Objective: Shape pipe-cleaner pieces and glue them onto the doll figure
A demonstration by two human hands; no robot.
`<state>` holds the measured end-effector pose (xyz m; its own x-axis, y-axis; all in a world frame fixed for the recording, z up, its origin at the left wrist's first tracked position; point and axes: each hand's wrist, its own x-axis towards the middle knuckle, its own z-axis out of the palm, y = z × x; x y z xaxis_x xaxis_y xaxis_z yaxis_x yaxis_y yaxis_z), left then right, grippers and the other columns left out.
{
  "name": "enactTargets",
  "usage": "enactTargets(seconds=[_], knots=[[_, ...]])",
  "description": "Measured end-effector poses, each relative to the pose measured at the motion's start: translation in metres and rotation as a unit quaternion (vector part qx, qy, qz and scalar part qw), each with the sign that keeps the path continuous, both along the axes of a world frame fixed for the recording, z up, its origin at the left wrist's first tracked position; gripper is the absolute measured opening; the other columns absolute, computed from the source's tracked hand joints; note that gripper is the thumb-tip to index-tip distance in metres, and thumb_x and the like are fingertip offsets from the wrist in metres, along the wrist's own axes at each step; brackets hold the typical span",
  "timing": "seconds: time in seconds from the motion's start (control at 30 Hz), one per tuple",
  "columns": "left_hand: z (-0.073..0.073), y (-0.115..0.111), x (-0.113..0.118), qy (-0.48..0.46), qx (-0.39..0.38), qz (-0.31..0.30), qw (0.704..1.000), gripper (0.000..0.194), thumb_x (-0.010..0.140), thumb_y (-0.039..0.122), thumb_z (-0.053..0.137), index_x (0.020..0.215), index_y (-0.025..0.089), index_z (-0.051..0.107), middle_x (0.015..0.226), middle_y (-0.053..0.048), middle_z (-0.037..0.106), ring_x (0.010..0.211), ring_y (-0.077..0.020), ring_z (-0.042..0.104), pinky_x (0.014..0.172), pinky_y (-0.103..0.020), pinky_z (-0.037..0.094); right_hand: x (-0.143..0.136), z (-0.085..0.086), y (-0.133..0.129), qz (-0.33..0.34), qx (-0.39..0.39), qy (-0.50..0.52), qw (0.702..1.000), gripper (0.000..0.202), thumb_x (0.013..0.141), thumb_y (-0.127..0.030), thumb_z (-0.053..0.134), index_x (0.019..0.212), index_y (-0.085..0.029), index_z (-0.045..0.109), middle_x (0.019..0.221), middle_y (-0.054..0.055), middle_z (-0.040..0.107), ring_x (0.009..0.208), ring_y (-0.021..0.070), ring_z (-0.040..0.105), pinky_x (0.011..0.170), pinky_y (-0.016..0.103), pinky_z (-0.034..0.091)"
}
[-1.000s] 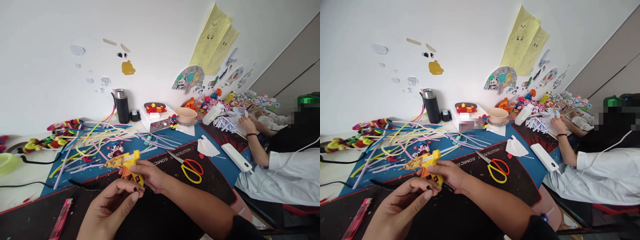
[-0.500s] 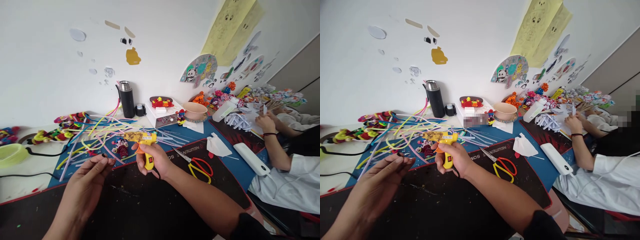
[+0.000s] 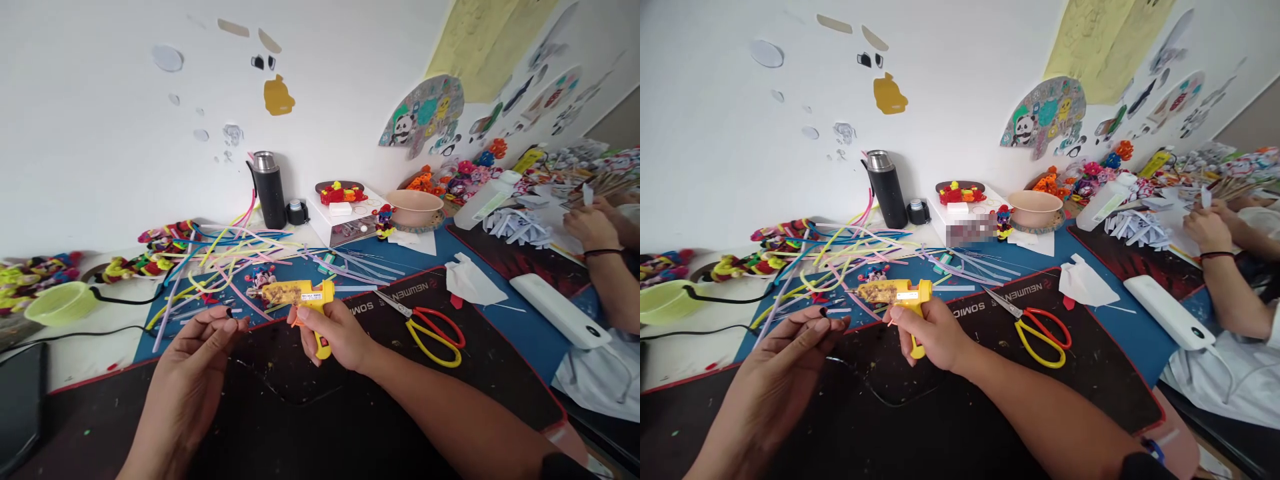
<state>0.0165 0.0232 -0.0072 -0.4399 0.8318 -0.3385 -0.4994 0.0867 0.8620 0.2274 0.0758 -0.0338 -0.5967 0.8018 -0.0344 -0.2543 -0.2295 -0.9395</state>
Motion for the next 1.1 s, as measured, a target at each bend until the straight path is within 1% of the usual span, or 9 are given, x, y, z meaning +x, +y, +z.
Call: enactTargets(seconds=[0.13,0.23,0.4,0.47,0.57,0.67,0.8,1.1], knots=[[-0.003,-0.002,-0.003,0.001,0.006,-0.010,1.000,0.063,0.034,0.040,0.119,0.085,0.022,0.085,0.075,0.002,0.079,0.079,-0.0141,0.078,0.082,-0.018,0.064,-0.001,-0.004,-0.004,-0.002,0.007,-0.035,0.999,0.050,0.102,-0.068,0.070,0.101,-0.018,0.070,0.050,-0.008,0.056,0.039,0.0112,0.052,0.046,0.024,0.039],[-0.006,-0.003,-0.005,0.003,0.015,-0.017,1.000,0.063,0.037,0.039,0.118,0.088,0.022,0.085,0.077,0.003,0.080,0.081,-0.0142,0.079,0.087,-0.019,0.064,-0.001,-0.006,-0.007,-0.008,0.010,-0.063,0.998,0.050,0.101,-0.069,0.070,0.095,-0.019,0.068,0.049,-0.008,0.056,0.038,0.0106,0.049,0.045,0.024,0.038],[-0.011,-0.002,-0.007,0.011,0.026,-0.028,0.999,0.062,0.042,0.040,0.118,0.090,0.022,0.083,0.077,0.002,0.080,0.082,-0.0148,0.080,0.088,-0.020,0.063,-0.001,-0.005,-0.010,-0.004,0.027,-0.106,0.994,0.046,0.102,-0.064,0.069,0.088,-0.020,0.065,0.048,-0.008,0.055,0.039,0.0103,0.049,0.045,0.023,0.039],[-0.013,-0.002,-0.007,0.015,0.030,-0.037,0.999,0.060,0.045,0.040,0.117,0.091,0.022,0.083,0.078,0.002,0.081,0.081,-0.0150,0.079,0.087,-0.021,0.063,-0.001,-0.002,-0.011,-0.002,0.036,-0.118,0.992,0.043,0.101,-0.061,0.068,0.086,-0.021,0.064,0.048,-0.008,0.056,0.040,0.0104,0.049,0.046,0.023,0.039],[-0.013,-0.002,-0.007,0.022,0.030,-0.046,0.998,0.059,0.048,0.040,0.117,0.092,0.022,0.083,0.079,0.002,0.081,0.079,-0.0142,0.078,0.079,-0.019,0.062,-0.002,0.002,-0.012,0.002,0.046,-0.131,0.990,0.041,0.101,-0.059,0.067,0.084,-0.021,0.063,0.049,-0.007,0.056,0.041,0.0105,0.050,0.046,0.022,0.040],[-0.013,-0.003,-0.006,0.024,0.025,-0.047,0.998,0.060,0.046,0.040,0.117,0.092,0.022,0.083,0.078,0.002,0.082,0.078,-0.0141,0.077,0.076,-0.018,0.061,-0.002,0.003,-0.012,0.002,0.046,-0.137,0.990,0.041,0.100,-0.059,0.067,0.083,-0.022,0.061,0.050,-0.008,0.056,0.040,0.0106,0.050,0.044,0.022,0.039],[-0.012,-0.002,-0.005,0.022,0.020,-0.045,0.999,0.062,0.044,0.040,0.118,0.091,0.022,0.083,0.077,0.002,0.081,0.079,-0.0143,0.078,0.078,-0.018,0.062,-0.002,0.005,-0.012,0.004,0.052,-0.147,0.988,0.041,0.100,-0.057,0.066,0.080,-0.022,0.060,0.049,-0.007,0.055,0.041,0.0104,0.049,0.045,0.022,0.039],[-0.012,-0.002,-0.007,0.025,0.022,-0.052,0.998,0.061,0.045,0.040,0.117,0.091,0.023,0.081,0.077,0.002,0.082,0.080,-0.0152,0.080,0.082,-0.018,0.062,-0.001,0.005,-0.013,-0.001,0.048,-0.147,0.988,0.041,0.100,-0.056,0.067,0.078,-0.023,0.060,0.049,-0.007,0.055,0.040,0.0102,0.050,0.045,0.022,0.040]])
